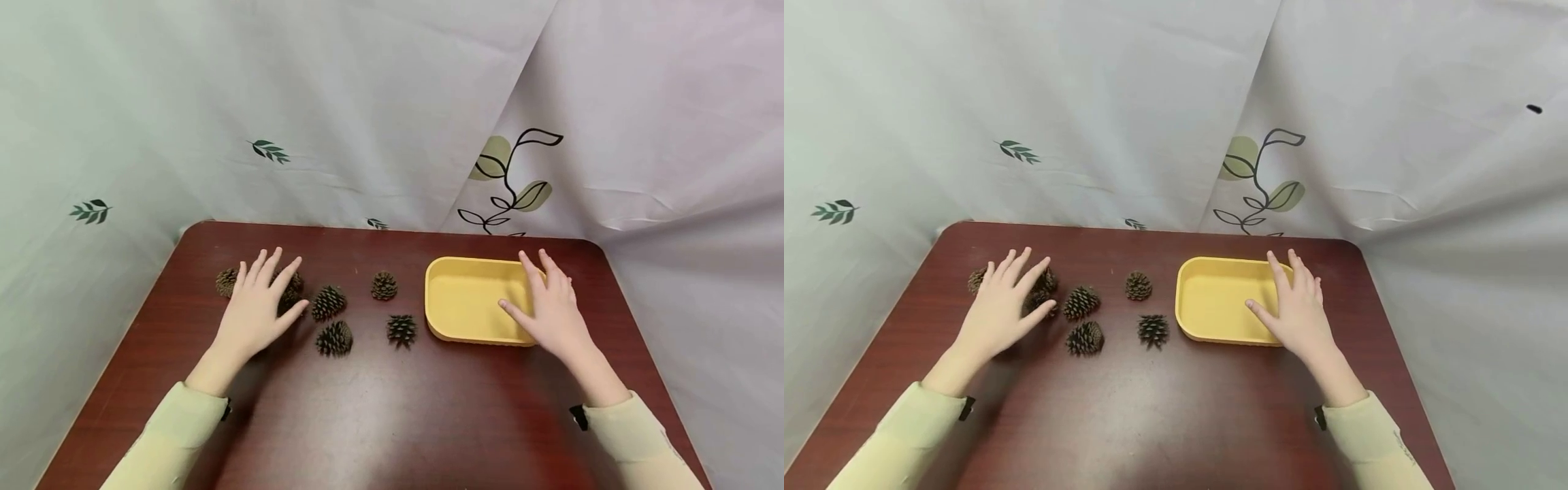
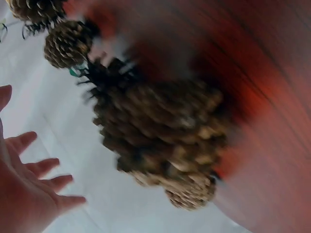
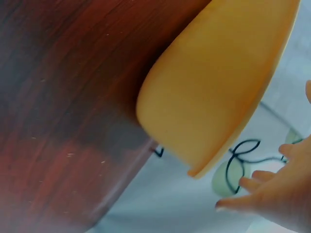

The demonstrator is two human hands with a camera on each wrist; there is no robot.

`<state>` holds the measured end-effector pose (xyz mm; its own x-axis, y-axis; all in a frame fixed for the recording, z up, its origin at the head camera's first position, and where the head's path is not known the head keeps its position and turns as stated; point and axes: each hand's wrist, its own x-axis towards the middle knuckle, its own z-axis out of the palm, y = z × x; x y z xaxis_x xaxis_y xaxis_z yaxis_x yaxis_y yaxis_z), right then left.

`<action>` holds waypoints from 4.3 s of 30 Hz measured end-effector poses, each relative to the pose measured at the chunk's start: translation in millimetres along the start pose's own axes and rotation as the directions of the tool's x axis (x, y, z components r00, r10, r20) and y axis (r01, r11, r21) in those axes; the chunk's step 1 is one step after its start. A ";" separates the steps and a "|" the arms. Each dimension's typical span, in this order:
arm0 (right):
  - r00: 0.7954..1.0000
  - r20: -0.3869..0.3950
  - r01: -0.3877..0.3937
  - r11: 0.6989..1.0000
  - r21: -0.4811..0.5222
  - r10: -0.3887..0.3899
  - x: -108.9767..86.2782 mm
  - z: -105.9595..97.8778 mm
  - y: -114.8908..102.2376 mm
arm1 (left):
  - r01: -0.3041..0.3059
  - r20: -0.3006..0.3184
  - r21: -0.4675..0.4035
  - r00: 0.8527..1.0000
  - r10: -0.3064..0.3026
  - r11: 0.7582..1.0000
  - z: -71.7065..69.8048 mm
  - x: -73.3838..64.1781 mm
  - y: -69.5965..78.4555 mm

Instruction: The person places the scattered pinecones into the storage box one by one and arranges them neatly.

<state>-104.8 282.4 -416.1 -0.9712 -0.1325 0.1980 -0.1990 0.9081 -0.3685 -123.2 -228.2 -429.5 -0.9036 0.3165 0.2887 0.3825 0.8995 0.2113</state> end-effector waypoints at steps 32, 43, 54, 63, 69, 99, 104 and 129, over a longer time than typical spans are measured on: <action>0.991 -0.039 -0.069 0.747 0.661 0.126 -9.4 7.3 83.6 | 0.249 -0.022 -0.390 0.960 -0.279 0.887 -14.9 -26.2 -114.4; 0.992 0.077 -0.116 0.464 0.878 0.101 -13.5 12.9 97.1 | 0.446 0.151 -0.605 0.878 -0.455 0.659 -7.9 -33.6 -143.4; 0.989 0.139 -0.132 0.121 0.984 -0.055 -15.4 20.6 112.9 | 0.497 0.242 -0.686 0.845 -0.477 0.532 0.7 -25.9 -156.4; 0.965 0.236 -0.219 0.146 0.965 -0.113 -17.9 27.8 119.4 | 0.507 0.302 -0.738 0.838 -0.454 0.446 6.6 -18.6 -163.0; 0.954 0.261 -0.239 0.152 0.959 -0.145 -19.8 29.0 122.8 | 0.579 0.371 -0.656 0.806 -0.461 0.484 4.0 -12.3 -162.5; 0.936 0.290 -0.282 0.070 0.957 -0.201 -20.4 35.5 130.8 | 0.496 0.350 -0.536 0.867 -0.354 0.684 2.2 -15.8 -152.1; 0.937 0.284 -0.274 0.074 0.959 -0.202 -20.8 36.4 131.6 | 0.476 0.305 -0.527 0.879 -0.366 0.704 -8.4 -7.8 -137.0; 0.936 0.289 -0.277 0.089 0.957 -0.201 -22.3 35.5 131.0 | 0.246 0.173 -0.713 0.969 -0.175 0.657 -15.6 73.6 11.7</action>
<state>-113.8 390.2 -501.0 -0.9070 -0.4211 -0.0036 0.1258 -0.2629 -0.9566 -182.3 -199.1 -391.2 -0.9762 0.2011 0.0811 0.1662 0.4536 0.8756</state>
